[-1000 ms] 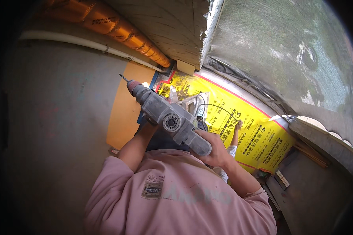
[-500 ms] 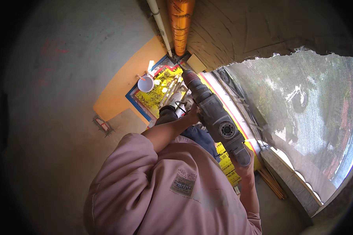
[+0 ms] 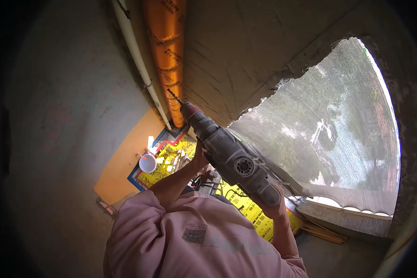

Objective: Using a hammer drill to create holes in a concrete lintel above a window.

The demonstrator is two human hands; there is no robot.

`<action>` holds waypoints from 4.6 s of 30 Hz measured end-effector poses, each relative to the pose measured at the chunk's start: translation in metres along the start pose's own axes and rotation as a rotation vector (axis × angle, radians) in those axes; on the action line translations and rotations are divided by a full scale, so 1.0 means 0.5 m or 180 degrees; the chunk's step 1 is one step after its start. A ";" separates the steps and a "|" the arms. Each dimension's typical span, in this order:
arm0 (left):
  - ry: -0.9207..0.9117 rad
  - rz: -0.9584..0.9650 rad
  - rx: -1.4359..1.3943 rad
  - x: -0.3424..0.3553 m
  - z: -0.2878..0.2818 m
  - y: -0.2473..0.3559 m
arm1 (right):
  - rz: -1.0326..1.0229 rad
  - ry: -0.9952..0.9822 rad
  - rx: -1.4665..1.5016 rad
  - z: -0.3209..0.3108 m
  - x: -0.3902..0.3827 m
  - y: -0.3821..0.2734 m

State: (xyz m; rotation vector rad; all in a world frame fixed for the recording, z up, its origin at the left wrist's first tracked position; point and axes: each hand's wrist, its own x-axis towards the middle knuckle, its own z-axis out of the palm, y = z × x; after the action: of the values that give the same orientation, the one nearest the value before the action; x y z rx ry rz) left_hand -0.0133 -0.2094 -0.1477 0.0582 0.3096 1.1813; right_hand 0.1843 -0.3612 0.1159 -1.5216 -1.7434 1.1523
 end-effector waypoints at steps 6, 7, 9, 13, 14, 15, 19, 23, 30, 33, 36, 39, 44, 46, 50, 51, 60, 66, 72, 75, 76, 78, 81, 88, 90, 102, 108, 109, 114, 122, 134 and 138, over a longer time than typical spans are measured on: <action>-0.0497 0.2621 0.4169 -0.078 0.341 0.101 | -0.0157 0.0595 0.1904 -0.131 -0.030 0.033; -0.0289 0.2658 0.4499 -0.086 0.359 0.125 | -0.0305 0.0722 0.1950 -0.134 -0.015 0.034; -0.0353 0.2308 0.4936 -0.102 0.466 0.151 | -0.0771 0.0563 0.2968 -0.151 0.007 0.041; -0.0581 0.1684 0.6415 -0.159 0.664 0.197 | -0.1347 0.0573 0.4143 -0.154 0.049 0.094; -0.0610 0.1716 0.6425 -0.166 0.704 0.207 | -0.1391 0.0656 0.4320 -0.148 0.058 0.105; -0.1249 0.1625 0.6616 -0.177 0.737 0.222 | -0.1420 0.0625 0.4321 -0.137 0.076 0.112; -0.2645 -0.0528 0.5826 -0.207 0.891 0.252 | -0.2380 -0.0664 0.5428 -0.102 0.155 0.164; -0.2471 -0.1716 0.3879 -0.251 0.898 0.253 | -0.1600 0.0892 0.5367 -0.054 0.174 0.147; -0.1841 -0.1286 0.4253 -0.317 0.941 0.227 | -0.1370 -0.0369 0.5462 0.018 0.215 0.133; -0.1952 -0.1263 0.4272 -0.347 0.967 0.229 | -0.0947 -0.0542 0.5859 0.026 0.200 0.055; -0.1930 -0.1149 0.4309 -0.367 0.974 0.245 | -0.0991 -0.0956 0.5839 0.043 0.208 0.020; -0.1889 -0.1055 0.4345 -0.373 0.968 0.248 | -0.1087 -0.1332 0.5924 0.051 0.211 -0.009; -0.1942 -0.1068 0.4293 -0.401 0.965 0.262 | -0.0983 -0.1291 0.5850 0.098 0.224 0.010; -0.1851 -0.0877 0.4333 -0.410 0.971 0.259 | -0.0875 -0.0978 0.5605 0.098 0.232 0.019; -0.1646 -0.0807 0.4454 -0.405 0.977 0.261 | -0.0752 -0.0381 0.5222 0.107 0.233 0.002; -0.1661 -0.0822 0.4436 -0.407 0.979 0.260 | -0.0777 -0.0366 0.5225 0.103 0.232 0.001; -0.1878 -0.0959 0.4457 -0.402 0.992 0.245 | -0.0259 0.0826 0.4435 0.087 0.179 -0.101; -0.1896 -0.0879 0.4500 -0.413 0.989 0.255 | -0.0301 0.0478 0.4541 0.084 0.161 -0.120; -0.1975 -0.0951 0.4483 -0.403 1.005 0.255 | -0.0636 0.0473 0.4640 0.088 0.183 -0.091; -0.1912 -0.0935 0.4559 -0.409 1.018 0.244 | -0.0435 0.0359 0.5028 0.078 0.200 -0.071; -0.1911 -0.0916 0.4540 -0.409 1.018 0.243 | -0.0319 0.0229 0.5221 0.080 0.218 -0.071; -0.1997 -0.0932 0.4657 -0.410 1.009 0.245 | -0.0373 0.0125 0.5486 0.084 0.233 -0.063; -0.1927 -0.0880 0.4375 -0.414 1.007 0.242 | -0.0626 -0.0300 0.5454 0.080 0.228 -0.071; -0.1943 -0.0972 0.3827 -0.410 0.995 0.224 | -0.0587 0.0078 0.5267 0.070 0.190 -0.081; -0.1924 -0.0871 0.3855 -0.405 0.987 0.227 | -0.0429 0.0102 0.5232 0.073 0.217 -0.057; -0.2048 -0.1084 0.3905 -0.392 0.973 0.226 | -0.0298 0.0219 0.5288 0.082 0.192 -0.055; -0.2062 -0.1153 0.3777 -0.390 0.974 0.241 | -0.0642 -0.0089 0.5067 0.079 0.224 -0.022; -0.2100 -0.1155 0.3778 -0.386 0.974 0.247 | -0.0613 -0.0111 0.5059 0.081 0.226 -0.028; -0.2121 -0.1081 0.3837 -0.399 0.979 0.250 | -0.0422 0.0245 0.5211 0.080 0.231 -0.031; -0.2123 -0.0986 0.3951 -0.397 0.979 0.248 | -0.0593 0.0211 0.4949 0.075 0.207 -0.066; -0.2033 -0.0827 0.3855 -0.399 0.983 0.250 | -0.0458 0.0311 0.4852 0.051 0.183 -0.118; -0.1949 -0.0655 0.3990 -0.402 0.977 0.245 | -0.0759 0.0195 0.4730 0.049 0.201 -0.101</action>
State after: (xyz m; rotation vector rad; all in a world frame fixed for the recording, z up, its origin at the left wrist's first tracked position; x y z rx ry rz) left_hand -0.0614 -0.2899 0.3865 1.4136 0.4502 0.5644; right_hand 0.1175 -0.2695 0.1349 -0.3852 -0.5404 1.6031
